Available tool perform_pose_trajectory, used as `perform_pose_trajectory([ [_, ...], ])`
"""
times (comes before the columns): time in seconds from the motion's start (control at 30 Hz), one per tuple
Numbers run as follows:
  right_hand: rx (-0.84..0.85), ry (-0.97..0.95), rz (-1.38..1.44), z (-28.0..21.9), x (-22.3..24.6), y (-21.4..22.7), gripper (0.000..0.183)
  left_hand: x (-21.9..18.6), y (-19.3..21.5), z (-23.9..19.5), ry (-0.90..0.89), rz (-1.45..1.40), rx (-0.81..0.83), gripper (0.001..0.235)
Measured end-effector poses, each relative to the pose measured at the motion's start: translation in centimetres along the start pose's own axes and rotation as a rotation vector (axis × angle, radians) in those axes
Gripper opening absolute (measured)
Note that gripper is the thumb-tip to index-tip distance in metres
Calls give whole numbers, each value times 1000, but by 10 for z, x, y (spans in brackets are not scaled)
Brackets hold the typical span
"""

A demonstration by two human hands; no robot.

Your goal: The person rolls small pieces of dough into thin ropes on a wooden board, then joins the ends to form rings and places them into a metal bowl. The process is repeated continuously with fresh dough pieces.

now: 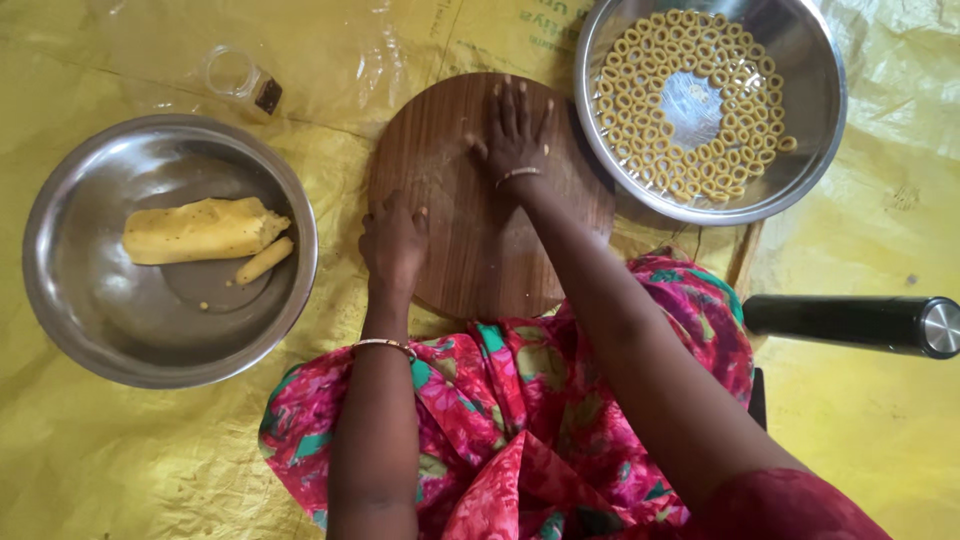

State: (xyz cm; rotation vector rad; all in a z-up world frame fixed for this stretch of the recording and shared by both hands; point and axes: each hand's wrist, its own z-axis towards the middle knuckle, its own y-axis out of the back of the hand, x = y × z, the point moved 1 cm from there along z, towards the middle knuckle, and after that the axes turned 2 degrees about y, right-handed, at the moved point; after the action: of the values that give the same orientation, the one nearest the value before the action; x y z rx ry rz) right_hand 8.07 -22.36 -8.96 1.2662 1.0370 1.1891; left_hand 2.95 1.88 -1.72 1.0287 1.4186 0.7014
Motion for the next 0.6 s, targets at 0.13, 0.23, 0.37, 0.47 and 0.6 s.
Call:
perform_pose_trajectory([
  [0.13, -69, 161, -33, -97, 6, 6, 92, -7, -4, 2, -87, -14, -95, 34],
  [0.23, -9, 260, 156, -165, -3, 20, 90, -9, -8, -2, -172, -27, -188, 30],
  [0.37, 30, 259, 178, -163, -15, 43, 54, -8, -16, -6, -190, 33, -172, 23],
  [0.47, -15, 222, 256, -145, -11, 57, 47, -9, -17, -8, -168, 22, -140, 24],
  [0.6, -124, -62, 941, -129, -19, 56, 31, -10, -13, -5, -169, 13, -98, 28],
])
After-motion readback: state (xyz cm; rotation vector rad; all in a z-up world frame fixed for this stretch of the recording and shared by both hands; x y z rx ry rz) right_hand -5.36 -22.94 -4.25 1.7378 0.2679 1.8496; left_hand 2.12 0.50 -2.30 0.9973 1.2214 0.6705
